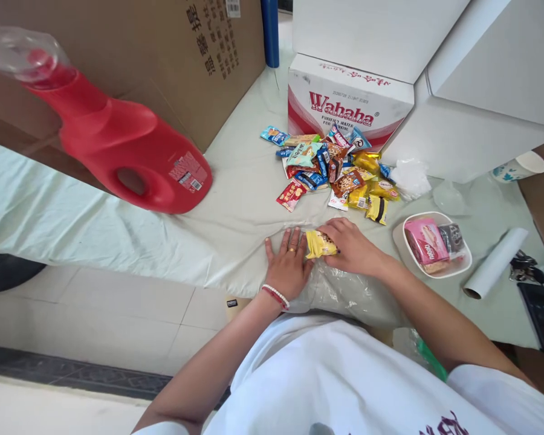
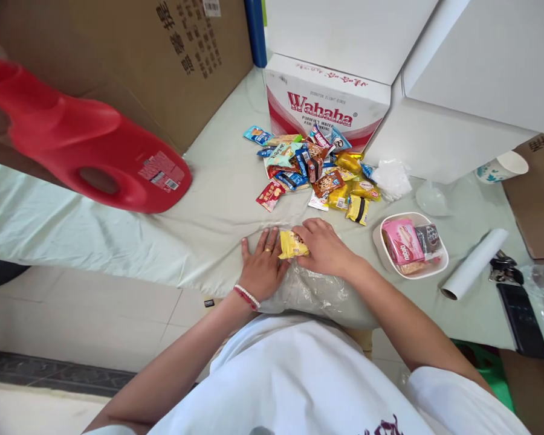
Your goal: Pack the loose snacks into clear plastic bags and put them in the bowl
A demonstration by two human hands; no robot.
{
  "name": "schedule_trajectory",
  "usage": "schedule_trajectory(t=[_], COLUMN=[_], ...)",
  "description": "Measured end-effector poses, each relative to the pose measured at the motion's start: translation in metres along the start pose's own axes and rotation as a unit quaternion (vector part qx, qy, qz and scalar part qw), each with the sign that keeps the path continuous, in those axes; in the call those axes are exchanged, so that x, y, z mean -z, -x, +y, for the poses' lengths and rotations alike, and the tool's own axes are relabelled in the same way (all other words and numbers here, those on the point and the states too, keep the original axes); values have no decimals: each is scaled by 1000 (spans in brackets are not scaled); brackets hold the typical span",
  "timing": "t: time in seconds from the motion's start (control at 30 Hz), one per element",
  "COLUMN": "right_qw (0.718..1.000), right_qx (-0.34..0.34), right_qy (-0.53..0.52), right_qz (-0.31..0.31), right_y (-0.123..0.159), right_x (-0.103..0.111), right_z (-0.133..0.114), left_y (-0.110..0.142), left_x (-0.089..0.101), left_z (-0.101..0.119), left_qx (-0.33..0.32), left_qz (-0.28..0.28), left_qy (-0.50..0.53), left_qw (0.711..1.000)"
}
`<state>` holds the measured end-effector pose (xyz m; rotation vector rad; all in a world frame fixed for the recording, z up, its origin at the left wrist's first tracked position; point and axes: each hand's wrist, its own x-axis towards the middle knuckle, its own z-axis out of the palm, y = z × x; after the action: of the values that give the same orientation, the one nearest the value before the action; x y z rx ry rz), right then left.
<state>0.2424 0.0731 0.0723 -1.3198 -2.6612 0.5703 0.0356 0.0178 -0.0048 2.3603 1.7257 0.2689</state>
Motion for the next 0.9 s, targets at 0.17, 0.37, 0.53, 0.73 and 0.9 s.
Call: schedule_trajectory(t=[0.17,0.37,0.53,0.73,0.9], right_qw=[989,981,993,995,995], right_qx=[-124,-153,-78,-86,-82], right_qy=[80,71,40,54,49], right_qz=[20,98,82,16,27], right_y=[23,41,25,11,10], right_x=[-25,-4,-5,-45,-53], right_z=[34,41,-13,-32,-26], left_y=[23,32,29,30,31], left_x=[4,3,0,3,10], left_z=[-12,-17,-15,-19,-26], left_qx=[18,15,28,37,40], left_qz=[3,15,21,33,31], left_qy=[-15,15,21,29,16], left_qw=[1000,1000,999,998,999])
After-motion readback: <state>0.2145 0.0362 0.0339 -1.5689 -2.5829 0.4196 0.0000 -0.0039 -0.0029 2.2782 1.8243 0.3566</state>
